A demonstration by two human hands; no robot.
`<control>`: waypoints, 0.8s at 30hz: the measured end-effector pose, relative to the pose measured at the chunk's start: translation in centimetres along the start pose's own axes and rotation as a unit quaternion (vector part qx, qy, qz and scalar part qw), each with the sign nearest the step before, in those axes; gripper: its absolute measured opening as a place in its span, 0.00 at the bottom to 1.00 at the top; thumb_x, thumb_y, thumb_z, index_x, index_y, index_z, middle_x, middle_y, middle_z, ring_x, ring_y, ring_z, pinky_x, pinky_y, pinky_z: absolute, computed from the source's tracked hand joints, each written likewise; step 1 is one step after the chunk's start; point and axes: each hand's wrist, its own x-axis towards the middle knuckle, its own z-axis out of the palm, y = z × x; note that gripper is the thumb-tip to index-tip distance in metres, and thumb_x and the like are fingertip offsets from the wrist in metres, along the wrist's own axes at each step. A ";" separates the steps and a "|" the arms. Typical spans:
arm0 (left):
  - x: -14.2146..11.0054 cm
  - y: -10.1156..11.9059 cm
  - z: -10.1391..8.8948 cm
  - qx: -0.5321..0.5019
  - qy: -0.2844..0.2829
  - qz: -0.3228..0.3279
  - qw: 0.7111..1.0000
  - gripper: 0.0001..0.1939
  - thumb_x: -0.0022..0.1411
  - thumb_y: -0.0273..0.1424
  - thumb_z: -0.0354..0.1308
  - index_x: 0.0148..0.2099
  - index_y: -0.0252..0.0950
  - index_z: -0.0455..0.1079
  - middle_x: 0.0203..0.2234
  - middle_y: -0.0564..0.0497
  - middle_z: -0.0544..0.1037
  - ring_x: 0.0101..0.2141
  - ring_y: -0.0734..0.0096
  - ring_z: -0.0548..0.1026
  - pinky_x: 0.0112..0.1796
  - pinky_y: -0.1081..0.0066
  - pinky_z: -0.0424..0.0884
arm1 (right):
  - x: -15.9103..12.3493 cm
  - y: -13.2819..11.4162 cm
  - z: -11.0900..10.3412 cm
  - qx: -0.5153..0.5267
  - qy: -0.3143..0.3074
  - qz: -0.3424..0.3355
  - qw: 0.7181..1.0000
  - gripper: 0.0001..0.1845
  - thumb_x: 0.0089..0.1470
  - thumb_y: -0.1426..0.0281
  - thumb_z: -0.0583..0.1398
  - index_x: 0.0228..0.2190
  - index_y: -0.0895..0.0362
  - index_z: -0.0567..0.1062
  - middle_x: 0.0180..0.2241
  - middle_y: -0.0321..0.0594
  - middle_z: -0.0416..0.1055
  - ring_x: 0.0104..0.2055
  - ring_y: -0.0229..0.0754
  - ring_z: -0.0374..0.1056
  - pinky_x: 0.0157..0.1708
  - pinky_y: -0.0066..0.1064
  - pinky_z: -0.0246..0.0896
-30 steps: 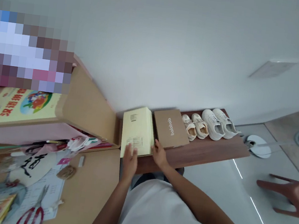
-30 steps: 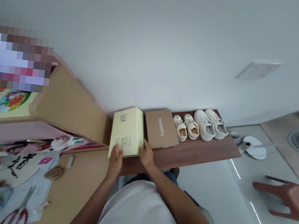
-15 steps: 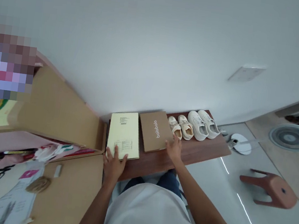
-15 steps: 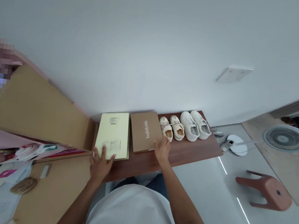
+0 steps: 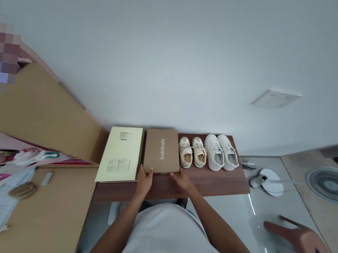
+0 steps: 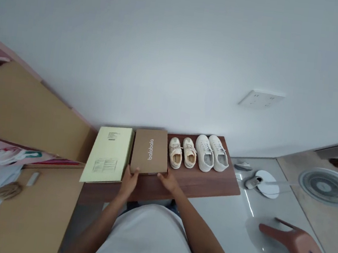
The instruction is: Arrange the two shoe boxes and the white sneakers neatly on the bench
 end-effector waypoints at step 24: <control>-0.8 -2.0 -0.3 -0.012 -0.034 -0.017 0.999 0.32 0.64 0.33 0.54 0.70 0.37 0.56 0.69 0.40 0.61 0.69 0.58 0.56 0.68 0.55 0.50 | -3.6 5.5 -0.4 0.202 -0.054 0.003 0.978 0.51 0.44 0.49 0.71 0.65 0.48 0.64 0.64 0.46 0.65 0.67 0.52 0.60 0.67 0.55 0.49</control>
